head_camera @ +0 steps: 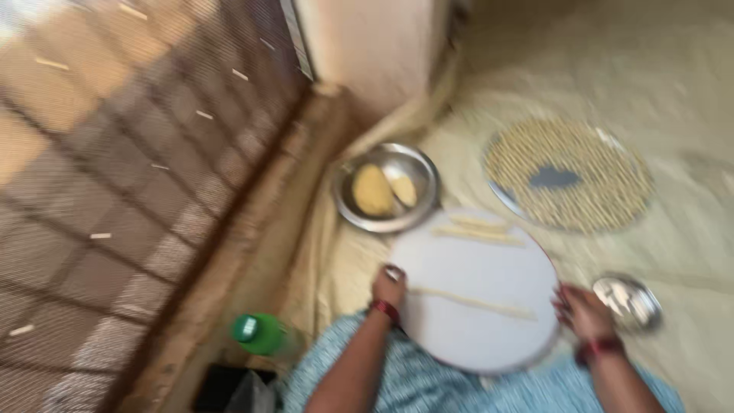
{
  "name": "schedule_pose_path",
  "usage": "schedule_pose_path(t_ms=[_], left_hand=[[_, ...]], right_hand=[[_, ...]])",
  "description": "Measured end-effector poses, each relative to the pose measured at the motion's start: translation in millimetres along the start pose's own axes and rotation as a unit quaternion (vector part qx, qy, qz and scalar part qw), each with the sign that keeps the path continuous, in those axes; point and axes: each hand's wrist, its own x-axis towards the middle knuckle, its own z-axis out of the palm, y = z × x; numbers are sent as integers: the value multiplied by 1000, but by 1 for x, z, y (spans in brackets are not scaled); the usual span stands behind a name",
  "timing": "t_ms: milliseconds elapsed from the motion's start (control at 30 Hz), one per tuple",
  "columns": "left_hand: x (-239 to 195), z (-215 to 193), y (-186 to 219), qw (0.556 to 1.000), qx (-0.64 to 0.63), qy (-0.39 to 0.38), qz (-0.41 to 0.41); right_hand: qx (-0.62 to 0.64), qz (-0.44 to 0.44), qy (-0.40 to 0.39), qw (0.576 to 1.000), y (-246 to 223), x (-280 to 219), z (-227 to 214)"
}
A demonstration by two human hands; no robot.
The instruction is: The person sits on the floor and rolls small pieces of dough into thin strips on a white board. They then join the ends of the strips to form small rings and place them on a metal tray.
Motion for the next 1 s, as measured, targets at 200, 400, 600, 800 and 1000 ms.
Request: schedule_pose_path(t_ms=[200, 400, 600, 800, 1000], left_hand=[[19, -10, 27, 999, -26, 21, -39], [32, -5, 85, 982, -185, 12, 38], [37, -38, 79, 990, -64, -67, 111], [46, -49, 101, 990, -108, -78, 51], [44, -39, 117, 982, -143, -113, 41]], right_hand=[[-35, -11, 50, 998, 73, 40, -29], [-410, -42, 16, 911, 94, 8, -31], [-713, -95, -115, 685, 83, -34, -10], [-787, 91, -185, 582, 78, -53, 38], [-797, 83, -147, 580, 74, -48, 60]])
